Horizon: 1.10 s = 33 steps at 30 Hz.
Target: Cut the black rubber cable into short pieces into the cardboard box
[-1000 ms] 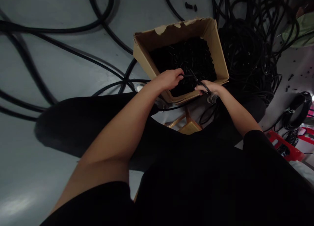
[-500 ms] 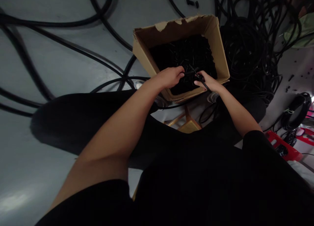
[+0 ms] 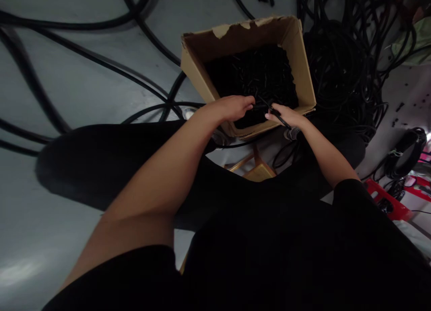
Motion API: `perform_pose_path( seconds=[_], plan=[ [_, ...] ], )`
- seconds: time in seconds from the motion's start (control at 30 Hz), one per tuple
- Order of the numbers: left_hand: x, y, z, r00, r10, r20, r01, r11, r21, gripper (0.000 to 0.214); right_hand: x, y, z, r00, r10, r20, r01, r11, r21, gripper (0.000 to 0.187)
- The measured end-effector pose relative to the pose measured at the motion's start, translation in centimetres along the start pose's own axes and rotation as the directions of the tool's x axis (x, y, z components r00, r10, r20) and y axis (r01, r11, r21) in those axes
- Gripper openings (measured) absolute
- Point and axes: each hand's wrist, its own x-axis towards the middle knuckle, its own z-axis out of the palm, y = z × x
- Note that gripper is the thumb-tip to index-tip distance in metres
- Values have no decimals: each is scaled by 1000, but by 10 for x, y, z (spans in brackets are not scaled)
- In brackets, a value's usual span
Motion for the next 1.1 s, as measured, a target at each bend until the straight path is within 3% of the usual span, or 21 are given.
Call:
perform_pose_path(
  seconds=[0.27, 0.4, 0.67, 0.9, 1.1],
  plan=[
    [-2, -1, -6, 996, -83, -31, 83, 996, -19, 40, 2, -6, 2, 995, 39, -92, -36, 999, 39, 22],
    [-6, 2, -11, 992, -113, -51, 113, 994, -7, 47, 5, 1, 6, 992, 93, -80, -86, 993, 86, 22],
    [-20, 18, -26, 991, -137, 2, 136, 985, 104, 60, 17, 23, 17, 998, 29, -63, -19, 987, 162, 40],
    [-16, 15, -22, 980, -178, -88, 181, 983, 20, 61, 20, 32, 29, 996, 85, -38, -67, 936, 346, 19],
    [-14, 24, -14, 980, -111, -166, 87, 986, -145, 58, 25, 40, 42, 992, -110, -68, 124, 958, 260, 17]
  ],
)
